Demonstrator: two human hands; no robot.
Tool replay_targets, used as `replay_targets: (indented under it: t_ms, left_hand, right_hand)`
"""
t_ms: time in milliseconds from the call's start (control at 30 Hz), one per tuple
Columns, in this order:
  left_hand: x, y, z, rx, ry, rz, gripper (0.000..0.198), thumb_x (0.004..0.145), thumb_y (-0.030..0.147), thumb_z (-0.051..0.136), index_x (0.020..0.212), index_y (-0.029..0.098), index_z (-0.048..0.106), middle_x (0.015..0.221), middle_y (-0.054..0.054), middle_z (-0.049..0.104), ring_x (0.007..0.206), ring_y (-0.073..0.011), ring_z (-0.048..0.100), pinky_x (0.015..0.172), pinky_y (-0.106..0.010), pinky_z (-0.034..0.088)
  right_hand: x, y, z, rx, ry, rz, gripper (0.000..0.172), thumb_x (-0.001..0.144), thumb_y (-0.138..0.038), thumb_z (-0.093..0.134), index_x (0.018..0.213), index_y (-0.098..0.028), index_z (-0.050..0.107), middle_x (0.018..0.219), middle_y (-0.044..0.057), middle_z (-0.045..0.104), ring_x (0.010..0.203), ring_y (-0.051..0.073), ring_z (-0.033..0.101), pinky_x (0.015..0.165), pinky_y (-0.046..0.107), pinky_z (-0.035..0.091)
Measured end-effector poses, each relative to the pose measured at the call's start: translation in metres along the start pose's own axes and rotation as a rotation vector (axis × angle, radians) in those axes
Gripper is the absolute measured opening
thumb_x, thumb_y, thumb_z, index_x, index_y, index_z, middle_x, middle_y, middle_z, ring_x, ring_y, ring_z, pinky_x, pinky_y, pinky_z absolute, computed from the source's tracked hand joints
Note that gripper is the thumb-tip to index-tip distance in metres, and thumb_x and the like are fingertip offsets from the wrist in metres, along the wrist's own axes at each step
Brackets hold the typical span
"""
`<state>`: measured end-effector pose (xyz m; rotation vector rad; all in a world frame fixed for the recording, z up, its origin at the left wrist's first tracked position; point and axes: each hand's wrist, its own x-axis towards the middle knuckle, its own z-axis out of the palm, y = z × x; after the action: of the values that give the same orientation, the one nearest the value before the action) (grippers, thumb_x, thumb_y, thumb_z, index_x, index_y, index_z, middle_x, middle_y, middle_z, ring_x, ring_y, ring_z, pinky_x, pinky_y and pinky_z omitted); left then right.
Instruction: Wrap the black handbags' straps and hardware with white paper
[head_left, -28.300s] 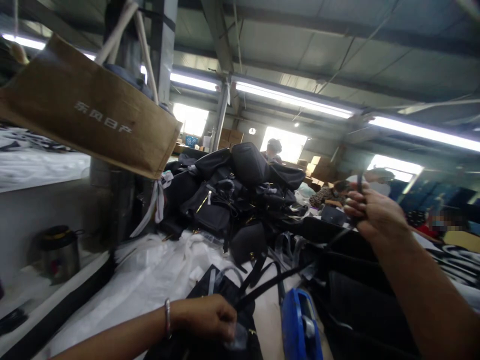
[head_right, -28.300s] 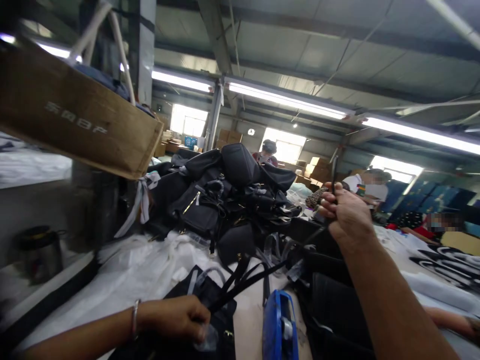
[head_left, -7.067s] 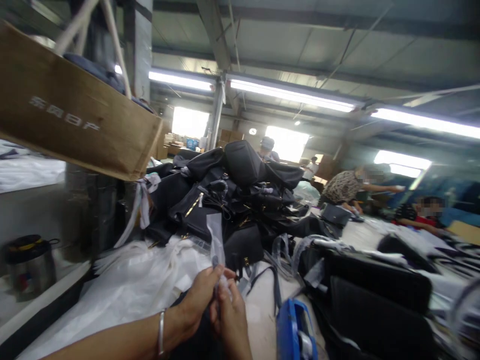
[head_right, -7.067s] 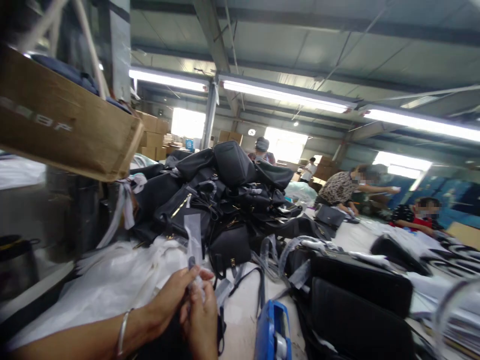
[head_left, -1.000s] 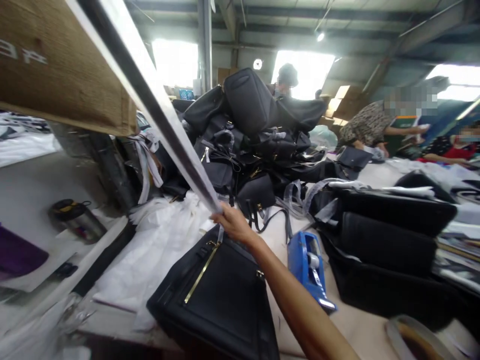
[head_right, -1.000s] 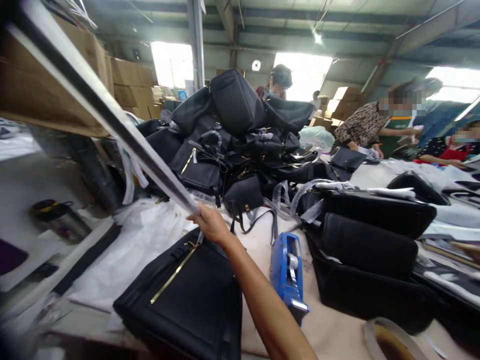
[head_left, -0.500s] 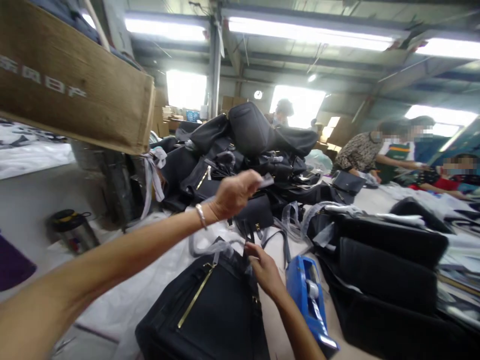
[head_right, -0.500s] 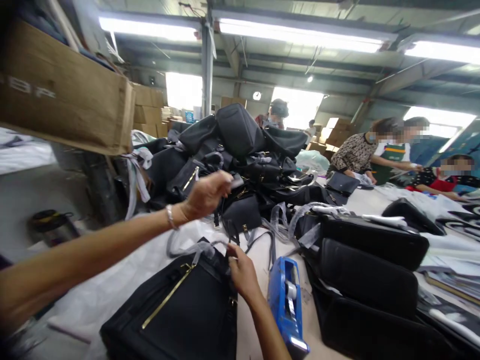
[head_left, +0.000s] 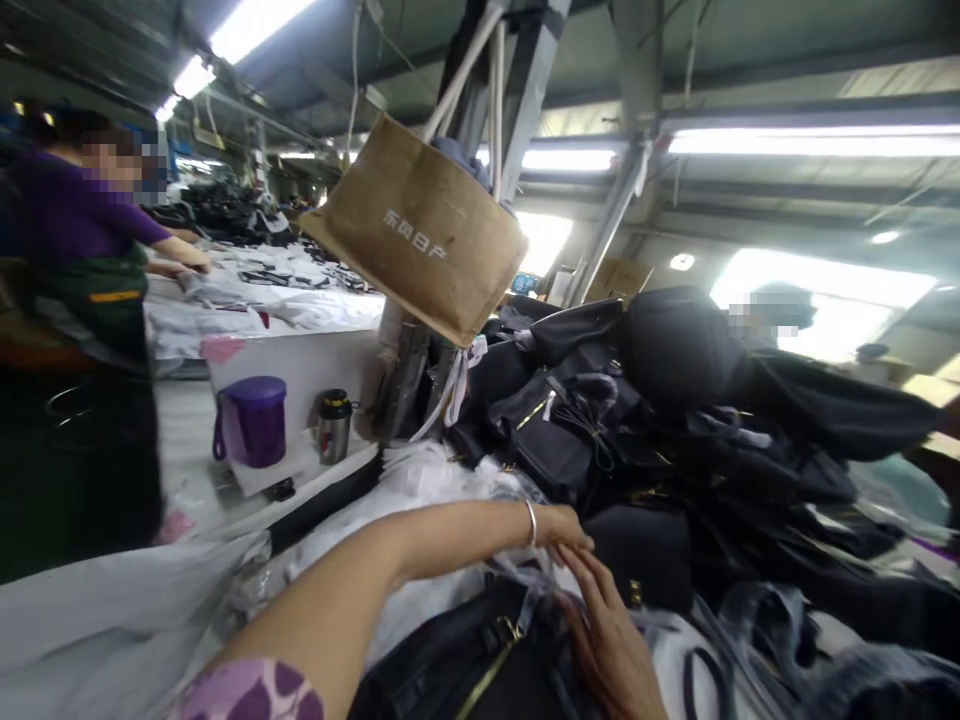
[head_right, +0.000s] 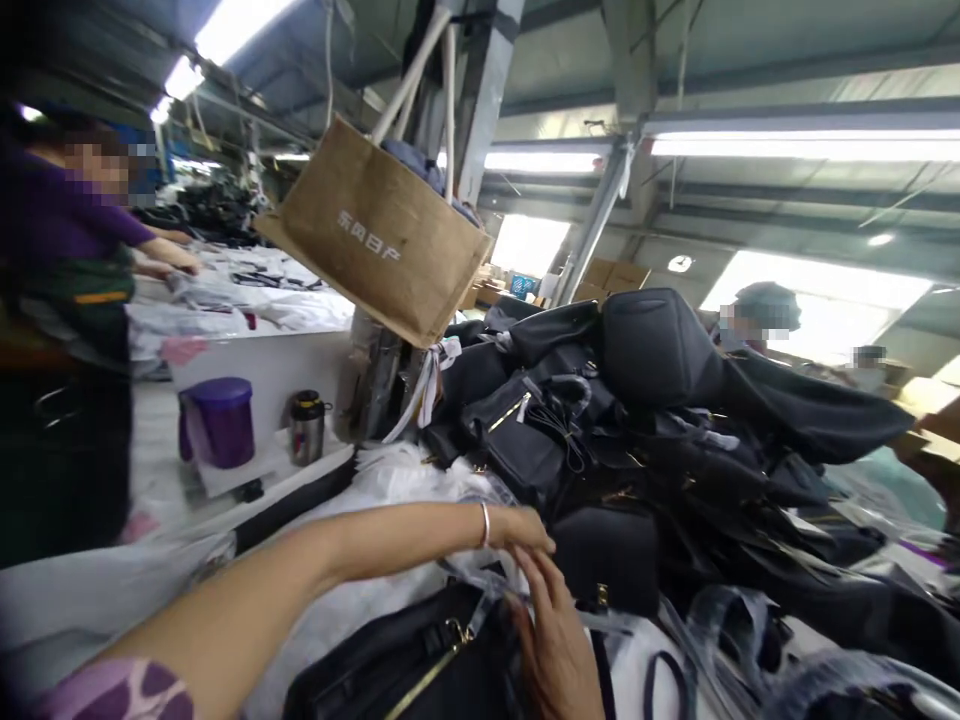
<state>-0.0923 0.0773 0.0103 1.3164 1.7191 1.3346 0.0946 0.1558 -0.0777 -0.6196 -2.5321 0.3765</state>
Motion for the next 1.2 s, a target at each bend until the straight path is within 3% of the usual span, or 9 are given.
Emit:
replay_targets:
  t_ms: [133, 267, 333, 433, 533, 633, 833, 1033, 1200]
  left_hand:
    - [-0.015, -0.037, -0.049, 0.11, 0.049, -0.054, 0.033, 0.091, 0.043, 0.056, 0.111, 0.017, 0.06, 0.112, -0.007, 0.063, 0.095, -0.0206, 0.061, 0.084, -0.041, 0.052]
    - [-0.051, -0.072, -0.096, 0.249, 0.047, -0.106, 0.031, 0.081, 0.05, 0.063, 0.076, 0.019, 0.063, 0.077, -0.004, 0.064, 0.078, -0.0229, 0.061, 0.079, -0.039, 0.046]
    - [-0.085, -0.091, -0.106, 0.305, 0.029, -0.127, 0.029, 0.069, 0.047, 0.071, 0.061, 0.023, 0.058, 0.063, -0.003, 0.058, 0.071, -0.0264, 0.059, 0.075, -0.04, 0.043]
    - [-0.137, -0.118, -0.103, 0.343, 0.019, -0.137, 0.029, 0.054, 0.039, 0.081, 0.07, 0.026, 0.06, 0.08, -0.006, 0.064, 0.079, -0.0308, 0.058, 0.075, -0.041, 0.041]
    - [-0.159, -0.138, -0.094, 0.339, 0.039, -0.168, 0.023, 0.057, 0.033, 0.076, 0.071, 0.025, 0.059, 0.084, -0.006, 0.063, 0.085, -0.031, 0.056, 0.079, -0.042, 0.039]
    - [-0.149, -0.149, -0.097, 0.274, 0.035, -0.237, 0.023, 0.062, 0.035, 0.072, 0.057, 0.024, 0.053, 0.062, -0.001, 0.054, 0.073, -0.0254, 0.054, 0.073, -0.039, 0.039]
    - [-0.126, -0.143, -0.137, -0.021, -0.069, -0.315, 0.034, 0.066, 0.051, 0.065, 0.061, 0.019, 0.055, 0.05, 0.003, 0.048, 0.048, -0.013, 0.043, 0.05, -0.027, 0.034]
    - [-0.125, -0.104, -0.158, -0.229, -0.056, -0.21, 0.028, 0.079, 0.045, 0.05, 0.067, 0.019, 0.047, 0.057, 0.006, 0.042, 0.048, -0.0087, 0.036, 0.047, -0.022, 0.03]
    - [-0.126, -0.059, -0.136, -0.222, -0.194, -0.088, 0.022, 0.081, 0.037, 0.055, 0.07, 0.018, 0.052, 0.054, 0.005, 0.045, 0.048, -0.0084, 0.037, 0.047, -0.022, 0.028]
  right_hand:
    - [0.008, 0.049, 0.017, 0.06, -0.198, 0.227, 0.044, 0.091, -0.046, 0.039, 0.116, -0.023, 0.067, 0.121, 0.01, 0.068, 0.116, 0.027, 0.061, 0.102, 0.043, 0.045]
    - [-0.003, 0.087, 0.026, 0.069, -0.189, 0.397, 0.046, 0.085, -0.053, 0.04, 0.099, -0.022, 0.072, 0.102, 0.011, 0.075, 0.099, 0.032, 0.07, 0.085, 0.043, 0.054]
    - [-0.005, 0.092, 0.025, 0.058, -0.158, 0.435, 0.043, 0.081, -0.054, 0.043, 0.093, -0.023, 0.07, 0.096, 0.01, 0.077, 0.092, 0.032, 0.072, 0.078, 0.041, 0.056]
    - [-0.005, 0.085, 0.018, 0.019, -0.094, 0.457, 0.04, 0.079, -0.052, 0.044, 0.093, -0.024, 0.069, 0.094, 0.011, 0.076, 0.087, 0.032, 0.072, 0.075, 0.04, 0.054]
    - [0.0, 0.061, 0.003, -0.051, 0.021, 0.44, 0.048, 0.081, -0.052, 0.041, 0.109, -0.019, 0.065, 0.113, 0.015, 0.07, 0.101, 0.033, 0.067, 0.086, 0.044, 0.051]
    - [0.004, 0.026, -0.021, -0.104, 0.118, 0.413, 0.051, 0.085, -0.053, 0.04, 0.117, -0.021, 0.061, 0.118, 0.013, 0.068, 0.105, 0.033, 0.066, 0.088, 0.044, 0.05]
    - [0.001, -0.025, -0.057, -0.254, 0.186, 0.326, 0.049, 0.087, -0.057, 0.037, 0.116, -0.026, 0.061, 0.117, 0.009, 0.069, 0.1, 0.033, 0.067, 0.081, 0.044, 0.052]
    - [0.015, -0.101, -0.044, 0.131, 0.065, 0.227, 0.036, 0.089, -0.049, 0.048, 0.116, -0.028, 0.059, 0.104, 0.005, 0.072, 0.088, 0.023, 0.07, 0.075, 0.032, 0.054]
    - [0.042, -0.178, -0.01, 0.149, -0.145, -0.122, 0.066, 0.085, -0.013, 0.051, 0.147, -0.023, 0.029, 0.119, 0.009, 0.062, 0.089, 0.016, 0.064, 0.082, 0.029, 0.05]
